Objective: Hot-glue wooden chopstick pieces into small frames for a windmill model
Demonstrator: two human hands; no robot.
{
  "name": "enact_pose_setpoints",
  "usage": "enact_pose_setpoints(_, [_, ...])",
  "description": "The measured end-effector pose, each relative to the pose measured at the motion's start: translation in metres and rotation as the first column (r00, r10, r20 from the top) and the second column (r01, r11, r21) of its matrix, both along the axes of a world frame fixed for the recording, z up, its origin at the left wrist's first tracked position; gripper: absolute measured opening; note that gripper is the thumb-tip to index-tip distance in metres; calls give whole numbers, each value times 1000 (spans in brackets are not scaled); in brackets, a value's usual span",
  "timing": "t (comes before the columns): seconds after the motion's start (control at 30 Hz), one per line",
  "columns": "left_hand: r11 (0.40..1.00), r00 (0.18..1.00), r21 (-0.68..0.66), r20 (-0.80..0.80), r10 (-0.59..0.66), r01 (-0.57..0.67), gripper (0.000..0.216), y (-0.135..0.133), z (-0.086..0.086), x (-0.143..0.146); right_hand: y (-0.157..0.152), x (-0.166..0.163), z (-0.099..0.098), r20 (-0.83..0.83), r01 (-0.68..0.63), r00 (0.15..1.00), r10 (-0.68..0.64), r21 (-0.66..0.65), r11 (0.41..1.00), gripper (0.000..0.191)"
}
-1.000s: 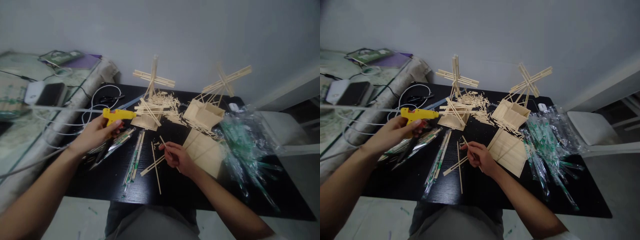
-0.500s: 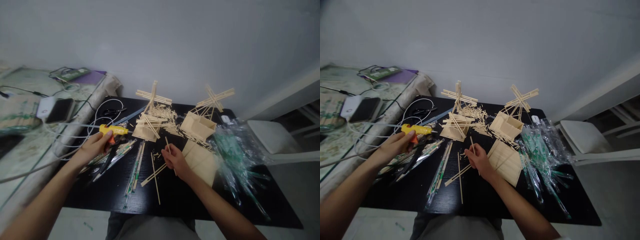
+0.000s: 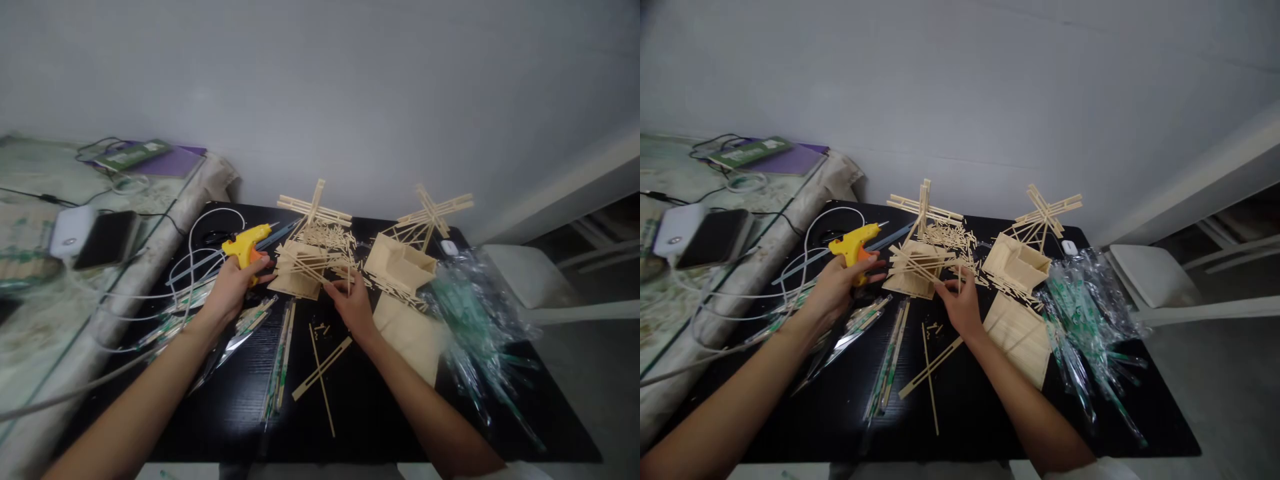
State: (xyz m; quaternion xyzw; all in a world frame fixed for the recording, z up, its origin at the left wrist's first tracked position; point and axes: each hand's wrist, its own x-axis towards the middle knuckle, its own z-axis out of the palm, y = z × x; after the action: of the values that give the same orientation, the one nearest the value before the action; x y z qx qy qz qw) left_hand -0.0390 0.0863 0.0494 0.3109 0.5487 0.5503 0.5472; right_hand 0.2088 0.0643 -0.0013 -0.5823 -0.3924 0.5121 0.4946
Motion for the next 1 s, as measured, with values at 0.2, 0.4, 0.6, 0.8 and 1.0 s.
enact_pose_setpoints(0.2, [999, 998, -46, 50, -22, 25, 31, 14, -5, 5, 23, 8, 9, -89, 55, 994, -57, -21, 998, 83])
enact_pose_setpoints(0.4, [994, 994, -95, 100, -48, 58, 32, 14, -2, 9, 41, 4, 19, -165, 31, 985, -41, -63, 998, 79])
enact_pose_setpoints(0.6, [991, 991, -114, 122, -55, 69, 23, 13, 3, 9, 47, -4, 22, -206, -48, 978, 28, -91, 995, 53])
enact_pose_setpoints(0.8, [991, 995, -118, 80, -53, 62, 22, -6, 7, 0, 16, 5, 34, -220, -97, 972, 82, -58, 994, 50])
enact_pose_setpoints(1.0, [978, 955, -95, -215, -204, 187, 41, -31, 4, -15, -59, 31, 27, -211, -159, 969, 126, -151, 976, 52])
